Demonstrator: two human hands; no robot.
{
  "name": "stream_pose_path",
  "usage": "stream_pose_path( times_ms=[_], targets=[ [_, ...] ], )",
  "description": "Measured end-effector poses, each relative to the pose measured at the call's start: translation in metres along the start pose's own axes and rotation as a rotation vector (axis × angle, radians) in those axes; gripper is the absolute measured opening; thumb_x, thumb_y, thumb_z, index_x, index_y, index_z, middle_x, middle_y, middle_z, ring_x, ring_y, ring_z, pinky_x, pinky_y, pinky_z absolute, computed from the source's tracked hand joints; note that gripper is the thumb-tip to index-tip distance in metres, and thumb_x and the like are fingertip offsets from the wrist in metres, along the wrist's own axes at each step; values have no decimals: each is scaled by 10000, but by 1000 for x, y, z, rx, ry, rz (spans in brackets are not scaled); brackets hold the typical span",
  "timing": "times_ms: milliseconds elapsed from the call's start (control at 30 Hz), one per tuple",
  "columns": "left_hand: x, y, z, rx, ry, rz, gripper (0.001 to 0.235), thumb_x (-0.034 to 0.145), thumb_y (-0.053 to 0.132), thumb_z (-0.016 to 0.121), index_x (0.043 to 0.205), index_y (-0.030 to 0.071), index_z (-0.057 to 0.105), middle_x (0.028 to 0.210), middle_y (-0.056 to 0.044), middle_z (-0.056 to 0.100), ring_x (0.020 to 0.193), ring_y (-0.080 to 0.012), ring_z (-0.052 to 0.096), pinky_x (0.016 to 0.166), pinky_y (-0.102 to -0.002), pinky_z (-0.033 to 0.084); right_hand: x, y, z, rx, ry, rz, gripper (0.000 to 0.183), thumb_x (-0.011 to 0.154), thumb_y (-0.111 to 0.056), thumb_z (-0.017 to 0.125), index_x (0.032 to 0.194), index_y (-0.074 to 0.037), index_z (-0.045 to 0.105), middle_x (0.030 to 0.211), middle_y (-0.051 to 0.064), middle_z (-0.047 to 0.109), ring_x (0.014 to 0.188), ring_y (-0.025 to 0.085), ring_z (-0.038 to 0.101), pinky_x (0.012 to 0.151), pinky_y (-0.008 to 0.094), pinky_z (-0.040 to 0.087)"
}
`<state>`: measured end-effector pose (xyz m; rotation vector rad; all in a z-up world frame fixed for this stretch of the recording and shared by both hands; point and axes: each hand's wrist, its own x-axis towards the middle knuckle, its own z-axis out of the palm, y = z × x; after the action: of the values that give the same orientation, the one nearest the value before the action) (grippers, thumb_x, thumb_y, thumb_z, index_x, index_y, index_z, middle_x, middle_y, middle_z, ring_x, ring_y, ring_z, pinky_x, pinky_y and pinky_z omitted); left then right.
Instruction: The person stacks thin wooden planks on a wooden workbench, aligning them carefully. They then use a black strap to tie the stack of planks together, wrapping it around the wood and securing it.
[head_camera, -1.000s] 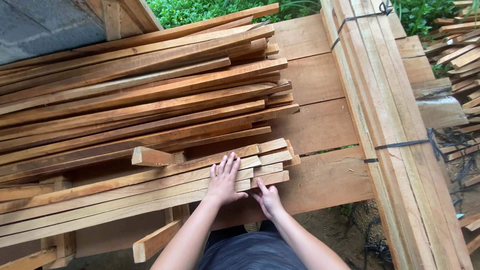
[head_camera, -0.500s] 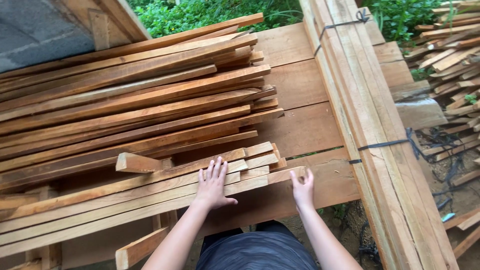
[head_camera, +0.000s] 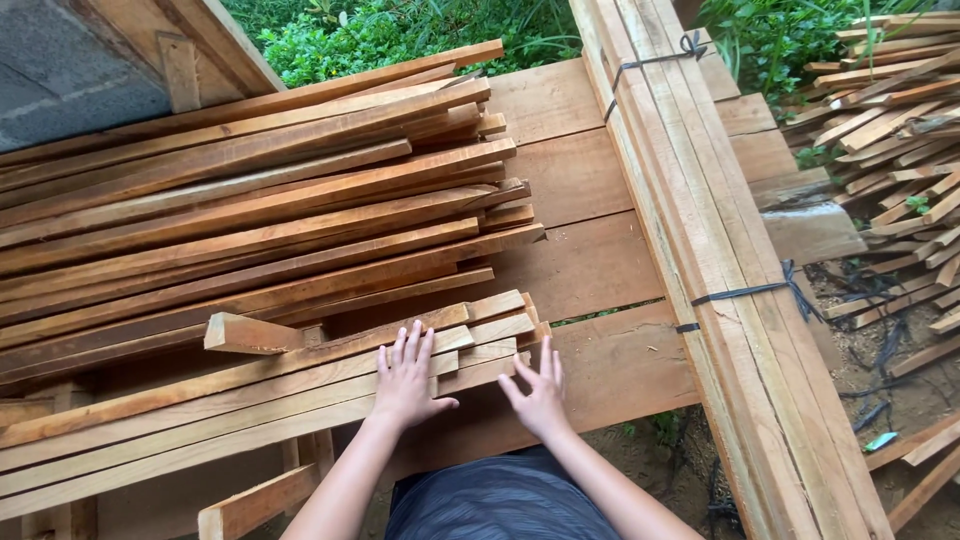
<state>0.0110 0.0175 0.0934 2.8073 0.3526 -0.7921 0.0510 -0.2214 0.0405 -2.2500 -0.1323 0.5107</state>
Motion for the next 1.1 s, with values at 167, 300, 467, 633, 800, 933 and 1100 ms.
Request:
stream_pose_path(
  times_ms=[167, 300, 467, 633, 800, 933, 1100],
  targets=[
    [0, -1, -2, -29, 13, -6, 1357, 613, 665, 905, 1637, 158, 173, 1710, -103, 97, 1566, -348, 110, 1233, -642, 137, 13, 35, 7, 209, 66, 86, 473, 929, -374, 725, 1315, -106, 669, 1624, 203, 285, 1371, 499, 398, 1064, 643, 373],
    [-2, 2, -4, -54, 12, -10, 1343, 611, 660, 904, 1633, 167, 186, 1710, -99, 96, 1568, -345, 108, 1239, -637, 128, 51, 127, 61, 626, -201, 441, 917, 817, -473, 897, 1473, 22, 489, 1390, 324, 582, 1206, 352, 648, 732, 384, 637],
    [-4, -1, -9, -66, -6, -15, 1306, 652, 633, 896, 1636, 175, 171, 1707, -95, 86, 1570, -334, 89, 1246, -627, 116, 56, 99, 57, 872, -269, 532, 684, 884, -250, 848, 1390, 43, 492, 1079, 254, 679, 934, 305, 693, 690, 469, 628],
    [-5, 3, -11, -48, -34, -27, 1287, 676, 633, 878, 1640, 184, 153, 1711, -86, 66, 1575, -314, 71, 1255, -609, 102, 60, 127, 59, 870, -244, 522, 504, 880, -231, 852, 1235, 11, 588, 967, 182, 681, 841, 255, 670, 660, 441, 623],
    [1, 0, -7, -41, -31, -29, 1321, 661, 646, 880, 1644, 180, 130, 1710, -85, 50, 1574, -313, 57, 1258, -601, 89, 65, 130, 29, 972, -55, 477, 376, 918, -144, 794, 1255, -28, 675, 1037, 145, 744, 896, 219, 695, 745, 377, 600],
    [3, 0, 3, -17, -41, -31, 1354, 654, 670, 880, 1648, 179, 103, 1713, -89, 30, 1573, -319, 42, 1255, -604, 73, 83, 162, 24, 886, -103, 395, 438, 884, -138, 834, 1291, -104, 678, 1060, 155, 747, 930, 235, 716, 760, 401, 620],
    [3, 1, 4, -17, -55, -39, 1363, 661, 694, 873, 1647, 175, 89, 1713, -93, 12, 1572, -325, 25, 1254, -613, 56, 111, 101, -22, 857, -182, 547, 860, 1031, -746, 347, 1457, -27, 546, 1424, 222, 598, 1216, 331, 619, 891, 407, 532]
  ],
)
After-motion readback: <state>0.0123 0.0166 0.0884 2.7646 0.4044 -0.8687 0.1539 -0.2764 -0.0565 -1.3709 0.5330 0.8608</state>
